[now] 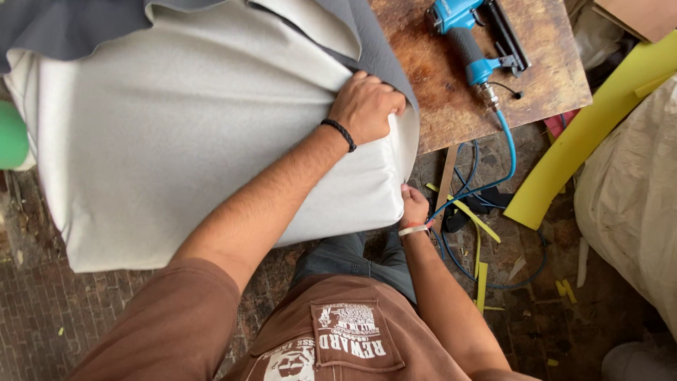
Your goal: The person drapes a two-tone fabric over a foam panel, pulls and smooths the fabric to align it, then wraps the edges around the panel. They use a pneumatic nail gun to fasten the fabric to the wooden frame of the panel, repositioning the panel between fastening passes.
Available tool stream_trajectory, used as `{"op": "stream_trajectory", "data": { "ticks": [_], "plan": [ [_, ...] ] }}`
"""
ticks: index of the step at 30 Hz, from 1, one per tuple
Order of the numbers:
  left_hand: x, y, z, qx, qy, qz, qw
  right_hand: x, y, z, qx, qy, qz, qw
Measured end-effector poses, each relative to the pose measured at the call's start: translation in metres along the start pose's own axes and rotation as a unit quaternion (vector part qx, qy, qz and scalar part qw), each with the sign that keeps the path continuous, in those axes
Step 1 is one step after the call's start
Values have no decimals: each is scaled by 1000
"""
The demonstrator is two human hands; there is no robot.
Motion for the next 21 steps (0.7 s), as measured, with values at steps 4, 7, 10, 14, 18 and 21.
{"op": "stream_trajectory", "data": {
  "ticks": [4, 7, 10, 14, 18, 21],
  "plan": [
    [-42, -20, -49, 141, -5, -110, 984, 5, 2, 2, 59, 1, 74, 995],
    [-118, 8, -120, 58, 51, 87, 993, 7, 0, 0, 90, 31, 116, 989],
    [-150, 22, -141, 55, 162, 113, 979, 12, 1, -1, 70, 41, 135, 988],
    [-117, 24, -86, 131, 152, 185, 962, 15, 3, 1, 78, 28, 136, 987],
    [-61, -5, -23, 99, 25, 157, 982, 12, -3, -1, -9, 81, 98, 992],
    [-47, -18, -17, 104, 10, 96, 990, 11, -14, 14, -92, 29, 88, 991]
  ]
}}
Point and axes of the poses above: each hand's wrist, its own x-axis towards the middle knuckle, its own y-axis out of the palm, z = x × y, the point moved 5 cm from there along x, towards the middle knuckle, and after that the axes turned 12 degrees about y, right-handed, at the moved point
